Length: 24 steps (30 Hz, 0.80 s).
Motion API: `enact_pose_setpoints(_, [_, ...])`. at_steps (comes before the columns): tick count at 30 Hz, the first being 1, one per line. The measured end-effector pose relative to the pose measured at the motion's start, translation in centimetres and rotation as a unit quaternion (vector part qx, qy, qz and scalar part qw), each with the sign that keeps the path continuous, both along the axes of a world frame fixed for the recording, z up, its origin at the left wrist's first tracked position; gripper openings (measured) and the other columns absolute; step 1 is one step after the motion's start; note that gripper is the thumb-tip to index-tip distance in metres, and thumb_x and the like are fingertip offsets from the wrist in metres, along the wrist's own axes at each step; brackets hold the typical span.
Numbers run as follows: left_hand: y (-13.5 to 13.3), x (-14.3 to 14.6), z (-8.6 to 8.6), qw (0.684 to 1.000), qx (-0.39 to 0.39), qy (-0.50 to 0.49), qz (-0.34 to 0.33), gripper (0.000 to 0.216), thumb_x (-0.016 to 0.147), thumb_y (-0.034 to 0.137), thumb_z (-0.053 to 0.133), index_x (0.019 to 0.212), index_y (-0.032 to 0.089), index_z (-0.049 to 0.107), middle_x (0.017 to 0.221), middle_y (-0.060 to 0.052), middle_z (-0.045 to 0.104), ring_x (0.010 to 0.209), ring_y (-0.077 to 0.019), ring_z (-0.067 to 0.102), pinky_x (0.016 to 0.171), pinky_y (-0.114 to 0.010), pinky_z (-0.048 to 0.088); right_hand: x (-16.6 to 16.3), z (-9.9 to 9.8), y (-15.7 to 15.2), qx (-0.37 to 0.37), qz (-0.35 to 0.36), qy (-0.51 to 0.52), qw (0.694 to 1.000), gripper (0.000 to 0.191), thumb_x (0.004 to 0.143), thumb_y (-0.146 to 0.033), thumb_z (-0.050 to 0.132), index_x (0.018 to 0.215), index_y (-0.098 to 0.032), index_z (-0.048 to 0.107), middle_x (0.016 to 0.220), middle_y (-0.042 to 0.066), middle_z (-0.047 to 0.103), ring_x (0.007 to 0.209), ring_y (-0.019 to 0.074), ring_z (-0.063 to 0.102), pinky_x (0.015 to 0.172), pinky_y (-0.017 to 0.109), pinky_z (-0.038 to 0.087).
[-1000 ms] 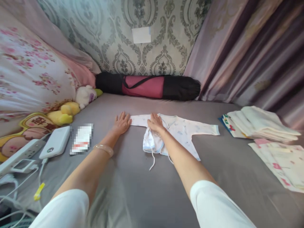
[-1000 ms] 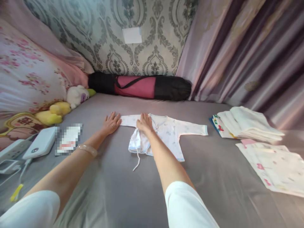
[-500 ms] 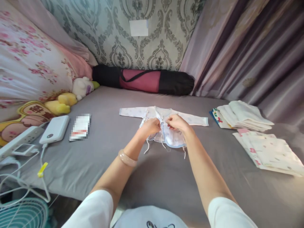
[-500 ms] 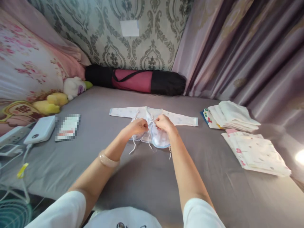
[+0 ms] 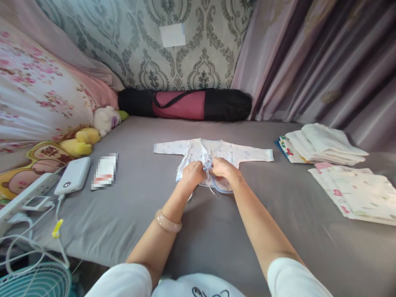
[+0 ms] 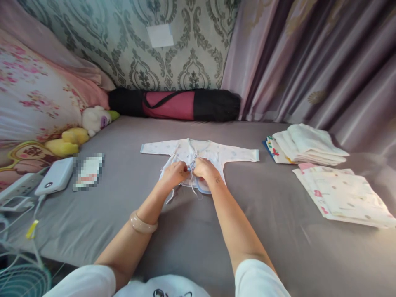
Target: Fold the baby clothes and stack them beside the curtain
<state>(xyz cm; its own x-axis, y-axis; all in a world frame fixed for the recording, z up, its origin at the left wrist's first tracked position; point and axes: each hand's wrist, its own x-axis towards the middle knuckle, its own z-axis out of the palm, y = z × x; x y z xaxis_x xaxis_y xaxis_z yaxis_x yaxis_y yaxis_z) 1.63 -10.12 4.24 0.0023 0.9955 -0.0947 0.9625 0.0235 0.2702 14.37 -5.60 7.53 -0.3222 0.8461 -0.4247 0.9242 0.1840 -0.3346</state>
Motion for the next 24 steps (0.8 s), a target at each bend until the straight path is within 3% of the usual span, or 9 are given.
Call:
enact_pose_setpoints(4, [-0.3, 0.1, 0.1, 1.000, 0.023, -0.012, 0.014, 0.023, 0.085, 0.020, 0.049, 0.093, 0.017, 0.070, 0.098, -0.012, 0.071, 0.096, -0.0250, 0.063, 0.077, -0.031, 0.045, -0.1, -0.6, 0.3, 0.047, -0.012, 0.008, 0.999, 0.015, 0.066, -0.006, 0.063, 0.076, -0.016, 0.070, 0.071, 0.012, 0.071, 0.073, 0.0248, 0.070, 0.061, 0.027, 0.049])
enact_pose_setpoints(9, [0.1, -0.6, 0.5, 0.994, 0.037, -0.101, -0.003, 0.023, 0.083, 0.022, 0.050, 0.081, 0.017, 0.072, 0.076, -0.005, 0.070, 0.073, -0.0179, 0.061, 0.063, -0.025, 0.042, 1.4, -2.0, 2.0, -0.075, -0.089, 0.158, 0.981, 0.012, 0.069, -0.010, 0.064, 0.060, -0.018, 0.062, 0.049, 0.001, 0.061, 0.053, 0.0175, 0.064, 0.053, 0.024, 0.050])
enact_pose_setpoints(13, [0.3, -0.6, 0.6, 0.975, 0.053, -0.214, -0.004, 0.026, 0.084, 0.026, 0.053, 0.071, 0.013, 0.070, 0.061, -0.002, 0.063, 0.062, -0.0126, 0.056, 0.057, -0.021, 0.038, 2.5, -1.3, 2.4, -0.127, -0.151, 0.294, 0.935, 0.009, 0.074, -0.009, 0.063, 0.069, -0.017, 0.064, 0.053, -0.002, 0.059, 0.053, 0.0125, 0.062, 0.057, 0.023, 0.053])
enact_pose_setpoints(17, [0.4, 0.3, 0.2, 0.934, 0.008, -0.356, 0.035, 0.024, 0.084, 0.024, 0.053, 0.072, 0.012, 0.069, 0.052, 0.001, 0.057, 0.050, -0.0091, 0.052, 0.052, -0.019, 0.040, 2.8, -0.3, 2.3, -0.148, -0.189, 0.376, 0.895, 0.009, 0.077, -0.007, 0.062, 0.077, -0.015, 0.064, 0.059, -0.003, 0.061, 0.055, 0.0104, 0.061, 0.061, 0.023, 0.055])
enact_pose_setpoints(20, [0.6, 1.1, -0.5, 0.900, -0.035, -0.429, 0.071, 0.020, 0.083, 0.019, 0.053, 0.073, 0.011, 0.069, 0.051, 0.002, 0.055, 0.046, -0.0082, 0.052, 0.049, -0.018, 0.043, 2.6, -0.5, 2.3, -0.148, -0.199, 0.395, 0.884, 0.012, 0.078, -0.004, 0.061, 0.079, -0.016, 0.062, 0.059, -0.003, 0.061, 0.057, 0.0106, 0.062, 0.063, 0.024, 0.057])
enact_pose_setpoints(24, [0.8, 1.3, -1.1, 0.900, -0.078, -0.423, 0.064, 0.019, 0.076, 0.009, 0.049, 0.064, 0.012, 0.064, 0.050, 0.002, 0.055, 0.049, -0.0100, 0.057, 0.049, -0.018, 0.046, 2.1, -0.8, 2.1, -0.153, -0.199, 0.385, 0.888, 0.013, 0.078, -0.003, 0.061, 0.083, -0.015, 0.060, 0.057, -0.003, 0.062, 0.055, 0.0117, 0.064, 0.064, 0.024, 0.058])
